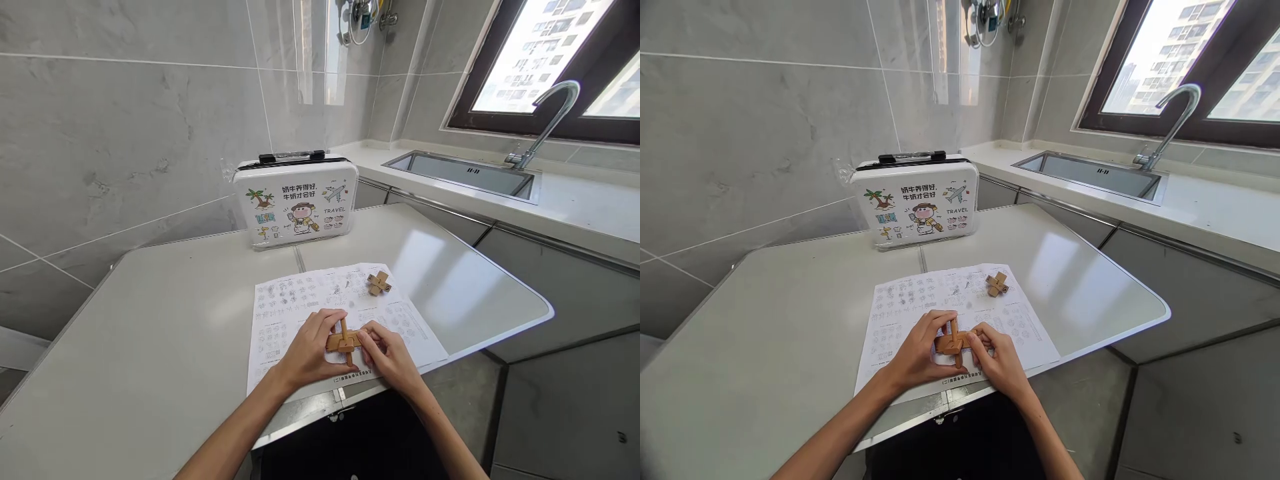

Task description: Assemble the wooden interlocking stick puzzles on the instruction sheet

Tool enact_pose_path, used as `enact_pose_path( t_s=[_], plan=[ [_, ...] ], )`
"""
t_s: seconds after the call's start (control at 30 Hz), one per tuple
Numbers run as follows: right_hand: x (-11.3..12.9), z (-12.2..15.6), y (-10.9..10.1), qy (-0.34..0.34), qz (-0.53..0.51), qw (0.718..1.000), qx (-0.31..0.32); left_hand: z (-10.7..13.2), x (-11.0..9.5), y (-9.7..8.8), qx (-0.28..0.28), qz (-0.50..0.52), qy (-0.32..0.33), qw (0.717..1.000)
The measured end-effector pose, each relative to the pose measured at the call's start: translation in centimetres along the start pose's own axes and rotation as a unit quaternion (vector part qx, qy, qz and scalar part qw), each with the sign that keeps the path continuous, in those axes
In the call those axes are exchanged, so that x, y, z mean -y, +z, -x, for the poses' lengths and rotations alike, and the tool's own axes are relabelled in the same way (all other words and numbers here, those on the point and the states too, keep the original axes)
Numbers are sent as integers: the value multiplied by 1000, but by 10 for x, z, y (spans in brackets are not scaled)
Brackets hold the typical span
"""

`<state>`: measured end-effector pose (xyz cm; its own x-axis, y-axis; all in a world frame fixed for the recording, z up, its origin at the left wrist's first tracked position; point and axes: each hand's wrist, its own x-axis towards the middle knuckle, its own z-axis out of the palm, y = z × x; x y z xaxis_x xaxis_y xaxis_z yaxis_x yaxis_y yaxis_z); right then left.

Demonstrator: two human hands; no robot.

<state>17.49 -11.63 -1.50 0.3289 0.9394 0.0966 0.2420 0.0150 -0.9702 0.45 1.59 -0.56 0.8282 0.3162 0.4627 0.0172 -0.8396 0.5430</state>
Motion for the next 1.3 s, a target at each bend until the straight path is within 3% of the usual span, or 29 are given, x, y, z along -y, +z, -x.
enact_pose_path(
  t_s=[0.23,0.63,1.3],
  plan=[
    [2,0,-1,-11,-8,1000,1,-1,-3,4,-20,-9,19,1000],
    [-7,2,-4,13,-37,999,-11,-6,-4,-2,-16,2,-24,1000],
    [-11,-1,-6,28,-87,995,-25,-3,-5,-3,45,121,-62,990]
  ],
)
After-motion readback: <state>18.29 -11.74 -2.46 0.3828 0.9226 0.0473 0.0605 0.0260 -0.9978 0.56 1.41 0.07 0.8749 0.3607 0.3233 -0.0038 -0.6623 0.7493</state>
